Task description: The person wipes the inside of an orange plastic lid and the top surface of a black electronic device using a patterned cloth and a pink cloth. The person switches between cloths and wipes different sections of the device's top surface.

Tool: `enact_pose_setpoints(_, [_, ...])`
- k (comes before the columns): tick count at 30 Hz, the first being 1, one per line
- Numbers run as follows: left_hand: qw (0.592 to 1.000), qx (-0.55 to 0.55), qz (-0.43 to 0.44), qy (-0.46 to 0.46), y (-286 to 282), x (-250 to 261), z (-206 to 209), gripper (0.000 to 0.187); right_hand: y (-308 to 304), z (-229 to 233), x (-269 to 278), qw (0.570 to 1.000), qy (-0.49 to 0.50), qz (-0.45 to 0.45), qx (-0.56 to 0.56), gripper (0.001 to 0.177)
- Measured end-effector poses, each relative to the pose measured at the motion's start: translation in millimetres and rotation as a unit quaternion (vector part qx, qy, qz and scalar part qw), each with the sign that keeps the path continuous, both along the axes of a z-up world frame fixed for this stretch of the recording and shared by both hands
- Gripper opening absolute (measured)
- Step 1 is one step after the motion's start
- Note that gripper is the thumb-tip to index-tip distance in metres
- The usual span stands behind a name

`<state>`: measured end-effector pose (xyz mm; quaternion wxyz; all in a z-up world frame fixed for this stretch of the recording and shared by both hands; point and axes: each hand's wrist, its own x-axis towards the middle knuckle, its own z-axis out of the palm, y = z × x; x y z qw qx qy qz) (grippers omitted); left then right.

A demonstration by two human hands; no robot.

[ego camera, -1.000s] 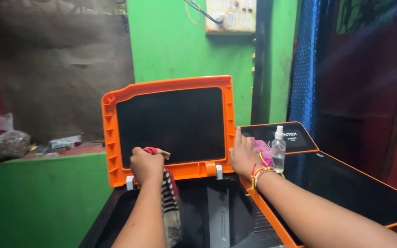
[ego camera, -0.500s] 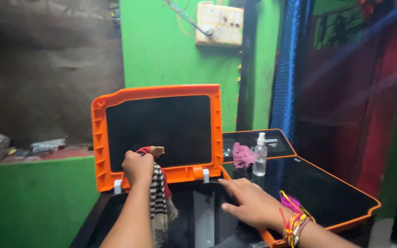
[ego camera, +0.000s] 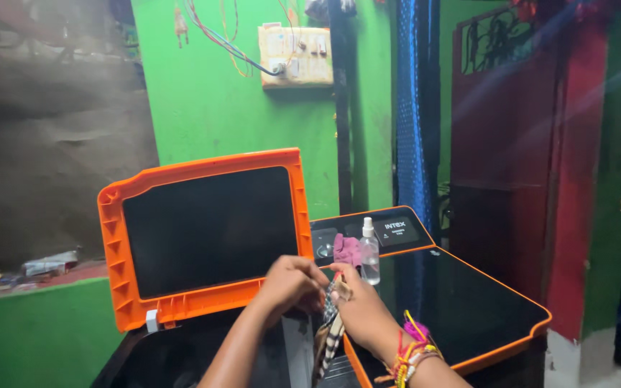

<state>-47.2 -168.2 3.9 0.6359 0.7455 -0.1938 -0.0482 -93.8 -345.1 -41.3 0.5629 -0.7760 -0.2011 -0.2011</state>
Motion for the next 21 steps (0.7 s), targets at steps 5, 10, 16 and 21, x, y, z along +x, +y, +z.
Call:
enact_pose_setpoints(5, [0.951, 0.016, 0.269, -0.151, -41, 31, 11, 0.030, -5, 3, 10, 0.979, 0.022, -0.203, 0.001, 0.022])
enact_pose_setpoints(10, [0.886, 0.156, 0.247, -0.359, -101, 65, -14, 0.044, -29, 4, 16, 0.915, -0.019, -0.288, 0.282, 0.020])
enact_pose_setpoints(16, [0.850, 0.345, 0.269, -0.294, -111, 58, -31, 0.047, -44, -3, 27, 0.860, -0.100, -0.265, 0.424, 0.046])
enact_pose_setpoints(21, [0.828, 0.338, 0.313, -0.319, -105, 36, -25, 0.042, -46, 6, 17, 0.835, -0.098, -0.329, 0.430, 0.054])
